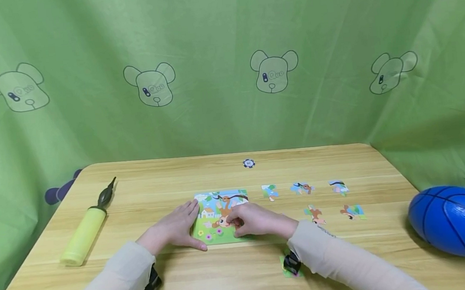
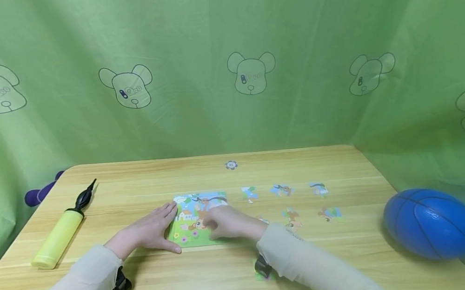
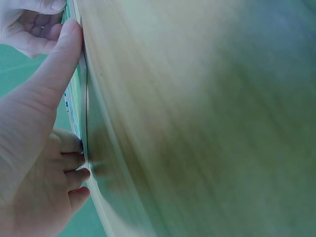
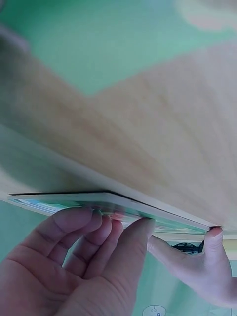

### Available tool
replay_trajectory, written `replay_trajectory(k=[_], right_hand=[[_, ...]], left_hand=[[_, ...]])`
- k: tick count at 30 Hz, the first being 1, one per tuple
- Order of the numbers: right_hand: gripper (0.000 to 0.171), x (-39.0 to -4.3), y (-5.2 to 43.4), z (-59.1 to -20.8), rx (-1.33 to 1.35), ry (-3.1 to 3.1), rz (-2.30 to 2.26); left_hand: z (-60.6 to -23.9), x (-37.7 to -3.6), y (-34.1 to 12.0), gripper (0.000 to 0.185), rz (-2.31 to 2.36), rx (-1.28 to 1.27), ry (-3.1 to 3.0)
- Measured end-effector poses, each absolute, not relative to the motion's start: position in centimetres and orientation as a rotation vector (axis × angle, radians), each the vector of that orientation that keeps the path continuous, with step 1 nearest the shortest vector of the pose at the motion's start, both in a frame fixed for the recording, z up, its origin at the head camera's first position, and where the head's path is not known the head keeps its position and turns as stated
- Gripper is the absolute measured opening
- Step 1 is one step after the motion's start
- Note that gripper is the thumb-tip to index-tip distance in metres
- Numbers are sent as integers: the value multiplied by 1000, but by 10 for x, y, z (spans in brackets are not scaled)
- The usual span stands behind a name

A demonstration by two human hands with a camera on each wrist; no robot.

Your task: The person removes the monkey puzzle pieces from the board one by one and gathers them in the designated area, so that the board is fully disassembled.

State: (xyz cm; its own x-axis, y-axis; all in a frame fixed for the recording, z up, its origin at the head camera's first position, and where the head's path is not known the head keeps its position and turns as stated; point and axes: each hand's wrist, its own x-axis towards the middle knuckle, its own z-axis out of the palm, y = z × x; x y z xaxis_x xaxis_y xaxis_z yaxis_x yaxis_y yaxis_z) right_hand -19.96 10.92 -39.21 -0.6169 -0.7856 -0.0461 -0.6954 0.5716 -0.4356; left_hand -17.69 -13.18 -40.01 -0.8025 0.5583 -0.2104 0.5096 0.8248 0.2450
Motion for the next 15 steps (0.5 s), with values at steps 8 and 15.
replay_trajectory(k=[8, 15], right_hand=[[22, -199, 110, -391, -1237, 2560, -608], [20, -200, 112, -395, -1144, 2544, -719]], left_hand=[[-400, -177, -132, 115, 270, 816, 2733], [-400, -177, -132, 115, 266, 810, 2733]])
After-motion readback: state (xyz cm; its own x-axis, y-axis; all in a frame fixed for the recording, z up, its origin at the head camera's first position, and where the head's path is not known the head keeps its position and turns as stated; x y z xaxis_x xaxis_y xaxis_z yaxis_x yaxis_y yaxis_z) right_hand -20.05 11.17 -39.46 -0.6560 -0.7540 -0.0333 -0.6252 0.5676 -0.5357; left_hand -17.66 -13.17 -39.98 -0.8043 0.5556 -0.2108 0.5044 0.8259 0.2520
